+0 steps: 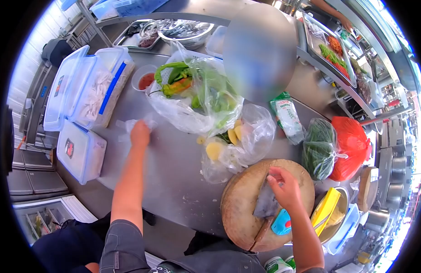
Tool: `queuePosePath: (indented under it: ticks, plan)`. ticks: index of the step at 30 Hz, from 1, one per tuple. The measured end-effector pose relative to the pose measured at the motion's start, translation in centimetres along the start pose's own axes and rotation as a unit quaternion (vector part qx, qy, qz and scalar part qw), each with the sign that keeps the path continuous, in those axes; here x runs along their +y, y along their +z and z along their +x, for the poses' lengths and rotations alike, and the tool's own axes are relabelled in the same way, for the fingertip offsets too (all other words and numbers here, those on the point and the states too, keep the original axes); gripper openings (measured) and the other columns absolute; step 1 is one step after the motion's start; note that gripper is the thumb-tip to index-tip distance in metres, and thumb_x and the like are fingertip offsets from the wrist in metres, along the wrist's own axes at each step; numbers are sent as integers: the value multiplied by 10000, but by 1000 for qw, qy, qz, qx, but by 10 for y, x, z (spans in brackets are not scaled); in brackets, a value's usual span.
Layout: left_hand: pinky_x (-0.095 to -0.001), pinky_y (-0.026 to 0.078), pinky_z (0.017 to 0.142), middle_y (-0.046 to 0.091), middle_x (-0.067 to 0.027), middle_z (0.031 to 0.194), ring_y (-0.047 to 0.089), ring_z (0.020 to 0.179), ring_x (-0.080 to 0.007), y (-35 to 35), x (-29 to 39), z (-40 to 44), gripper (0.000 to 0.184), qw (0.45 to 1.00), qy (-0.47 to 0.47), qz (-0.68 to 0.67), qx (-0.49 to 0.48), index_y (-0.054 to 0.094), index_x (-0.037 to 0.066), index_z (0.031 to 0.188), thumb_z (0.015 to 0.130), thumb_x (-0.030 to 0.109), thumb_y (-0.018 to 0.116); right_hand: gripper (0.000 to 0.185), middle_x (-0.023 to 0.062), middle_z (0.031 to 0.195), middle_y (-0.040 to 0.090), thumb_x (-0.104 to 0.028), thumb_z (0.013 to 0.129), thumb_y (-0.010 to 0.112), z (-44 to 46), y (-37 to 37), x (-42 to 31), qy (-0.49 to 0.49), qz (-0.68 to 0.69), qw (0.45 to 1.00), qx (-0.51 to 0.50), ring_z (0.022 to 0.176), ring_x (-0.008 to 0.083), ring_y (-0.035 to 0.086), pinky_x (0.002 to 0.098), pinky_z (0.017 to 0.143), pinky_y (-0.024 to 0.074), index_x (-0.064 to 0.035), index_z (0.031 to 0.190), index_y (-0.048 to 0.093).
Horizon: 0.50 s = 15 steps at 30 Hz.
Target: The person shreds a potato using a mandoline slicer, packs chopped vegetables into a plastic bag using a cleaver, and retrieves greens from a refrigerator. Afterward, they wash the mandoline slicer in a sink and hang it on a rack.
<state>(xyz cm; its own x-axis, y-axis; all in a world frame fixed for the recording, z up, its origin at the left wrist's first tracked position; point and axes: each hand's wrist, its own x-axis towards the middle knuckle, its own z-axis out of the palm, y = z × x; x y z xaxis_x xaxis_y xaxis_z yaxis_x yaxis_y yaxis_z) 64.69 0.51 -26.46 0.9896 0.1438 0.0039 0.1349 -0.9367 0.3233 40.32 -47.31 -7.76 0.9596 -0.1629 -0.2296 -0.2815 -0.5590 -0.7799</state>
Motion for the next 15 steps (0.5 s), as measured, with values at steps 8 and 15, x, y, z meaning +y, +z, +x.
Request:
queuePosePath:
  ticks: [8,15]
  plan:
    - [-410,501,790,609,-164,1025,618,903,-318,-83,34,-63,339,980,74,-145,111,570,16,1214,885,87,610,770,213,1466,408,-322,805,747,108,27,3,-102,-236,953,162,1267,374,491,460,1039,417,-68,1444,401]
    - [-296,502,713,614,-111,1040,587,780,-182,-26,120,-181,296,901,63,-416,-107,590,7,1196,921,111,625,568,231,1132,665,-287,841,678,175,9,48,108,-127,971,170,955,366,677,434,858,516,-31,1322,516]
